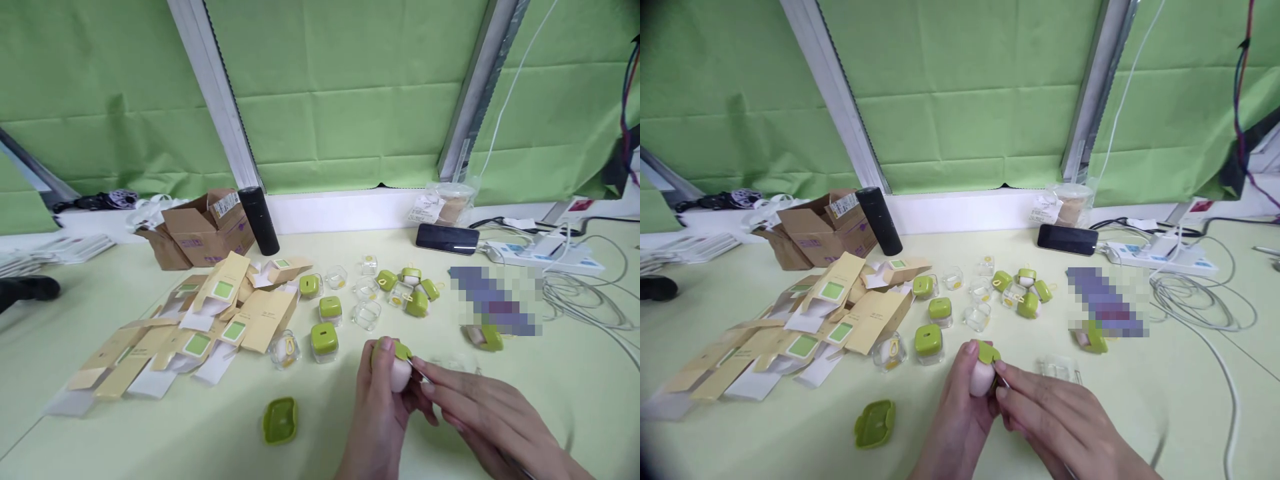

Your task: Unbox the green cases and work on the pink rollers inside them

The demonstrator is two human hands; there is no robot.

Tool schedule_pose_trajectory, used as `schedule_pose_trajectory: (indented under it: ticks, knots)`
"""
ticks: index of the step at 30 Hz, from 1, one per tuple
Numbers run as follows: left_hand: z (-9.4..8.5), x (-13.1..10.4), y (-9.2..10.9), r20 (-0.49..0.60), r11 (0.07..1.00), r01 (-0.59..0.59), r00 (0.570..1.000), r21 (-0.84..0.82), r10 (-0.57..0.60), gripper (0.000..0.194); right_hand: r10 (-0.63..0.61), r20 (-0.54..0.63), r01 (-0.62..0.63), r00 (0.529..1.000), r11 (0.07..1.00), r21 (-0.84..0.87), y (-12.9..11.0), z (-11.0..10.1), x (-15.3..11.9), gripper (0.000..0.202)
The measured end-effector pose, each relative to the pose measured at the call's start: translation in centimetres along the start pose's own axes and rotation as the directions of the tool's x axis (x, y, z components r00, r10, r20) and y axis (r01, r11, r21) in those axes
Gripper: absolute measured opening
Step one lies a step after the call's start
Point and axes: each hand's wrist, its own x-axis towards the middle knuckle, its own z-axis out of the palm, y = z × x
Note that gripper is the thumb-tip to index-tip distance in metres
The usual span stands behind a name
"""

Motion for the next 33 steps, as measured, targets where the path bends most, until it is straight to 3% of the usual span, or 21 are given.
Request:
schedule_pose_trajectory:
  ticks: [3,6,9,12,17,24,33]
  knots:
    - [-1.4,-0.6,-1.6,-0.041,0.998,-0.051,0.998,0.038,0.052,0.042,0.158,0.075,-0.168,0.984,0.975,0.143,-1.1,0.6,-1.2,0.03]
    - [-3.0,-0.9,-2.7,-0.104,0.986,-0.035,0.993,0.164,0.052,0.043,0.327,0.155,-0.359,0.932,0.887,0.289,-1.9,1.9,-1.8,0.031]
    - [-3.9,-1.2,-3.2,-0.19,0.958,-0.001,0.98,0.288,0.058,0.04,0.402,0.175,-0.438,0.899,0.848,0.299,-2.4,3.0,-2.2,0.04]
    - [-4.2,-1.4,-3.2,-0.206,0.938,0.003,0.976,0.347,0.073,0.04,0.344,0.157,-0.375,0.926,0.887,0.269,-2.7,3.3,-2.9,0.04]
    - [-4.5,-1.1,-2.9,-0.194,0.955,0.023,0.98,0.294,0.037,0.04,0.266,0.039,-0.267,0.963,0.933,0.24,-2.9,2.8,-3.6,0.042]
    - [-4.4,-1.1,-2.8,-0.153,0.947,0.022,0.988,0.32,0.029,0.038,0.234,0.06,-0.242,0.97,0.942,0.234,-2.9,3.2,-3.1,0.039]
    - [-4.1,-1.5,-2.4,-0.108,0.972,0.023,0.994,0.232,0.002,0.037,0.19,0.051,-0.194,0.981,0.976,0.096,-3.2,4.6,-3.8,0.037]
